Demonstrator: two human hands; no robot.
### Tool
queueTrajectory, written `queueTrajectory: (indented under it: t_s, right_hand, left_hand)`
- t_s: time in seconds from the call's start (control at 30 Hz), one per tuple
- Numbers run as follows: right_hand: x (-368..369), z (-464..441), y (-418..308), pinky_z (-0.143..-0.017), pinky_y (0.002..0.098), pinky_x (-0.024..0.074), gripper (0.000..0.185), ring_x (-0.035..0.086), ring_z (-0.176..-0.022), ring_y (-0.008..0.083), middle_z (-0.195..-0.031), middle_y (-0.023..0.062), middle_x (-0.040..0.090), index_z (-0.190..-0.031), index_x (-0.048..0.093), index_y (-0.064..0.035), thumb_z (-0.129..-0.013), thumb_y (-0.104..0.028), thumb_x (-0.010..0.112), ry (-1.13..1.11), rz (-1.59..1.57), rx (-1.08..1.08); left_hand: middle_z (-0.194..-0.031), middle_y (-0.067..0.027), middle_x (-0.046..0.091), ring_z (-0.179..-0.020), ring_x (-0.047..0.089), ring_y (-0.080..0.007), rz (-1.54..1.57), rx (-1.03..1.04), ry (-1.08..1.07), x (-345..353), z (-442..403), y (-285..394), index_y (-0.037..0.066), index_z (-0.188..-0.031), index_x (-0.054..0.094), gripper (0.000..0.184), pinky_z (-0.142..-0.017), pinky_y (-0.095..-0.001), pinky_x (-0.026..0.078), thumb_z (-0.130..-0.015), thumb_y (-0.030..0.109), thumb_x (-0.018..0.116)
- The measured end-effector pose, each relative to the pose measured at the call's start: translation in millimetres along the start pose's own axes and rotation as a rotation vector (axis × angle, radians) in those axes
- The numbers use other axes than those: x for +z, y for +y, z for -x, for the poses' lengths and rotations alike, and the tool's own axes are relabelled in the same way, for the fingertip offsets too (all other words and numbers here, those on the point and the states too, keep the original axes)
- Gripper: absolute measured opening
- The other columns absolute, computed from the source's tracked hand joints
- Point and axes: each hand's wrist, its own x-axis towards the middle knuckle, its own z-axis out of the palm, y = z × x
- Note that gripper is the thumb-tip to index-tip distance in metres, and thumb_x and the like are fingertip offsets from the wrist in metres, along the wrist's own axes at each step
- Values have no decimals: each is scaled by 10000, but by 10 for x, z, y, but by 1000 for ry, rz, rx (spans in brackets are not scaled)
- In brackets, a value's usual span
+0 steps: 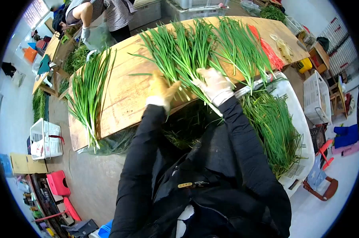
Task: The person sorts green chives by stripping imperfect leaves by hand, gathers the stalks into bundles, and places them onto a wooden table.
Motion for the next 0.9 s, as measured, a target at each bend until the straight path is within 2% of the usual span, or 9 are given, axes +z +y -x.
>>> queueTrajectory:
  t_s: [0.07,0.23,0.4,0.47,0.53,0.6,0.8,0.87,0.9]
  right_hand:
    - [259,39,-78,-763,393,423,442,503,-917,282,-1024,109,509,-1145,446,-149,-757,-330,551,88,103,-127]
    - [349,-205,306,-480,288,452,289,555,-636,160,-794,78,538,-1126,483,-188,-859,-140,384,-26,192,20]
    - [227,-230,299,-719,370,433,345,532,-825,245,-946,109,542,-1107,499,-176,-772,-246,548,337,419,-1]
    - [94,-118,-88,-755,357,422,439,511,-888,250,-1033,113,515,-1088,495,-92,-747,-357,575,-115,-141,-8]
    - [247,-62,-342,-773,355,415,542,507,-910,277,-1018,131,520,-1047,504,-40,-704,-450,597,-403,-147,-74]
    - [498,86,-448,-775,358,413,546,526,-881,298,-919,141,549,-1001,522,-43,-666,-463,621,-207,-38,-124]
    - [695,127,-279,-673,342,464,315,578,-753,270,-802,120,588,-891,553,-24,-693,-251,645,-94,-183,-52]
    - [842,173,-180,-653,273,473,310,595,-705,187,-830,106,608,-1017,527,24,-753,-123,593,-565,-1355,138]
    - [903,215,-215,-626,212,469,283,584,-694,114,-846,96,607,-1051,512,37,-780,-39,547,-694,-1522,170]
  left_hand:
    - [-945,-170,487,-847,496,-264,-313,140,270,255,-86,-67,32,-1161,326,592,-760,-393,433,-690,152,665]
    - [-830,-100,525,-773,509,-203,478,28,19,130,-544,-612,3,-1145,340,530,-659,-337,442,-680,-6,593]
    - [-1007,-197,536,-806,569,-222,935,-56,-300,-404,37,-784,-30,-1227,249,539,-661,-273,479,-755,-69,507]
    - [-1022,-198,528,-817,564,-228,1125,-147,-364,-447,187,-805,-14,-1219,256,518,-660,-269,481,-766,-56,504]
    - [-1037,-199,520,-827,559,-233,1314,-235,-425,-455,329,-826,2,-1210,263,497,-658,-265,483,-776,-43,501]
    - [-1085,-173,514,-843,563,-214,1438,-194,-516,-443,439,-829,0,-1227,270,478,-672,-242,488,-800,-13,484]
    - [-1083,-90,519,-700,515,-82,1444,30,-484,-525,620,-1012,29,-1207,349,432,-544,-157,430,-822,128,517]
    - [-1005,-43,546,-635,474,-56,1497,-194,-578,-450,654,-1093,47,-1177,394,417,-499,-141,390,-841,272,493]
    - [-926,-15,558,-606,449,-47,1307,-247,-539,-429,692,-990,70,-1140,428,438,-466,-132,352,-837,383,464]
